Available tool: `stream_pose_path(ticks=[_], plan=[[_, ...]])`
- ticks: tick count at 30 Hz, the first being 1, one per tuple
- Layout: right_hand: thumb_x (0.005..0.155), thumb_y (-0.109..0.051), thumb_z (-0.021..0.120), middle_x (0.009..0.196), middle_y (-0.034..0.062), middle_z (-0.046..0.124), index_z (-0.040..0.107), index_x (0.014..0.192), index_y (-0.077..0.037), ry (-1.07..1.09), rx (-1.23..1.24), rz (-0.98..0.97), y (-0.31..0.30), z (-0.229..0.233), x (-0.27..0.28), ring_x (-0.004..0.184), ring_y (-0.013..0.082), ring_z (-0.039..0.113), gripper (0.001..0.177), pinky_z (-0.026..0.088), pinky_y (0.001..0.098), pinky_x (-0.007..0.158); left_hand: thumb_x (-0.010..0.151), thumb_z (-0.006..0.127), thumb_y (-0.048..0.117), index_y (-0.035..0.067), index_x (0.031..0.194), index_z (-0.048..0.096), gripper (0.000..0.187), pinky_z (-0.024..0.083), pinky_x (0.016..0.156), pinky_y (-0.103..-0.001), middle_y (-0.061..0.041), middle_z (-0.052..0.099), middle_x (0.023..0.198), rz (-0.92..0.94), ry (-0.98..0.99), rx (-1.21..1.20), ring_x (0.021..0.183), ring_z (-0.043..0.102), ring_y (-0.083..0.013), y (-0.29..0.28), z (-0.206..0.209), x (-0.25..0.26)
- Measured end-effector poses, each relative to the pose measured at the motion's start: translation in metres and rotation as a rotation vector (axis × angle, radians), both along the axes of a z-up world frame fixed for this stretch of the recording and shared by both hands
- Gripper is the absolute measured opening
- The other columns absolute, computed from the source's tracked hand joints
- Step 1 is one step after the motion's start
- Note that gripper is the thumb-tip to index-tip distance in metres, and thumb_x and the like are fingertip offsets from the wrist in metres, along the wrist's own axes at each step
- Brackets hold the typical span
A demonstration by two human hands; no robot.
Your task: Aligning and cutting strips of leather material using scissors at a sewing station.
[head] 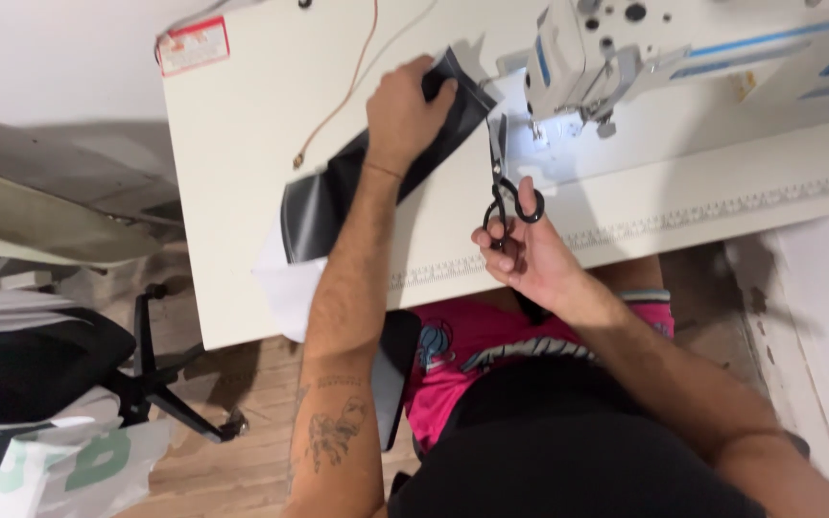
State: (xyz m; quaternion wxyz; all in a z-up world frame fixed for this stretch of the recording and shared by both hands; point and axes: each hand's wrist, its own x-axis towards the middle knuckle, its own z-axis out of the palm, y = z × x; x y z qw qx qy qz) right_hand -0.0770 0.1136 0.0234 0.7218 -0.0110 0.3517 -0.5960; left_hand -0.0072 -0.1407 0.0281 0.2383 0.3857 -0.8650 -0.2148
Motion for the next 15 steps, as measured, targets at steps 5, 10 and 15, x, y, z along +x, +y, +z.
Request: stream_pose_path(ticks=[5,10,15], plan=[[0.088,-0.080,0.046,0.076,-0.0004,0.063,0.056,0.070,-0.017,0.066,-0.007,-0.008,-0.008,0.000,-0.007,0.045,0.0074,0.042,0.066,0.026,0.0231,0.040,0.093,0.063,0.033,0.014,0.090,0.058,0.020,0.046,0.056,-0.048,-0.003,0.071,0.081,0.067,-0.005,-0.041,0.073,0.065,-0.0342,0.021,0.012,-0.008],[0.087,-0.079,0.048,0.075,0.0003,0.061,0.057,0.070,-0.017,0.050,-0.042,-0.016,-0.017,-0.001,-0.012,0.044,0.0073,0.040,0.065,0.026,0.0229,0.038,0.092,0.062,0.030,0.018,0.103,0.066,0.017,0.049,0.058,-0.047,0.000,0.075,0.092,0.069,0.027,-0.075,0.079,0.069,-0.0312,0.027,0.010,-0.014],[0.087,-0.076,0.052,0.073,-0.0006,0.061,0.060,0.067,-0.017,0.009,-0.021,-0.036,-0.025,-0.001,-0.010,0.043,0.0067,0.040,0.062,0.025,0.0220,0.039,0.090,0.064,0.030,0.019,0.103,0.067,0.017,0.048,0.057,-0.046,0.001,0.074,0.089,0.074,0.010,-0.098,0.078,0.069,-0.0317,0.030,0.004,-0.016]])
